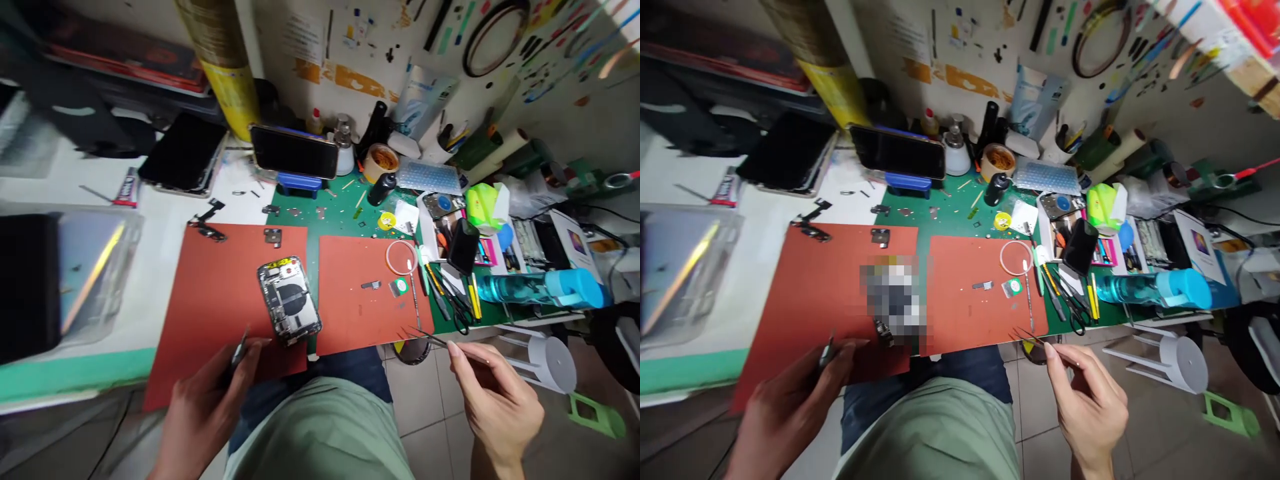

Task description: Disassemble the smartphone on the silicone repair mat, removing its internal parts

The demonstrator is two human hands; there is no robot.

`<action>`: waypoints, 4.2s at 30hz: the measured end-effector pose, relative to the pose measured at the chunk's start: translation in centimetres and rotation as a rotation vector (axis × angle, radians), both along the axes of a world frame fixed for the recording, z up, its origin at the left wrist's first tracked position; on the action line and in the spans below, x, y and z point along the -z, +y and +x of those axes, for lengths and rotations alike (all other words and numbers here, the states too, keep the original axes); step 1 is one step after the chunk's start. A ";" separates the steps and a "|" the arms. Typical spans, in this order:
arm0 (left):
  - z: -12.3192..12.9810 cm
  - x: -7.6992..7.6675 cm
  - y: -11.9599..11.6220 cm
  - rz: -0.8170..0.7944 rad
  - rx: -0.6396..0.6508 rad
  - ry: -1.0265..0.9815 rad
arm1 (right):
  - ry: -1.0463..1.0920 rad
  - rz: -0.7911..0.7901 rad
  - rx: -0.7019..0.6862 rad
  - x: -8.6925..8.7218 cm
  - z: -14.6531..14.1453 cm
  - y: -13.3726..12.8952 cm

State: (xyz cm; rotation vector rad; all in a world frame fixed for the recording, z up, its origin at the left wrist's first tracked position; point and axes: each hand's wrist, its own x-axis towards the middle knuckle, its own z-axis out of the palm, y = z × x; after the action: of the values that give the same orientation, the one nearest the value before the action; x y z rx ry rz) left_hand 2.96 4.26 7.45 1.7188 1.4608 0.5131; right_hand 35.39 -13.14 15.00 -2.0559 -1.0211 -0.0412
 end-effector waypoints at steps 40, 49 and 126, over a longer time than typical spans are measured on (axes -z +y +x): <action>1.8 -1.8 0.1 -0.176 0.072 -0.191 | 0.697 0.084 -0.298 7.0 -11.7 10.3; 1.9 -1.9 0.2 -0.175 0.082 -0.189 | 0.739 0.095 -0.263 6.9 -11.9 10.6; 1.4 -0.4 0.8 0.022 0.092 -0.150 | 0.987 -0.012 -0.052 4.3 -0.3 14.9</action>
State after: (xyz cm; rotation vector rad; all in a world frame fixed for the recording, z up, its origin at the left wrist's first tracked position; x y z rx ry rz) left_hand 4.31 5.05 7.86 1.7175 1.2691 0.5973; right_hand 35.10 1.81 10.71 -1.7023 -0.4336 0.9118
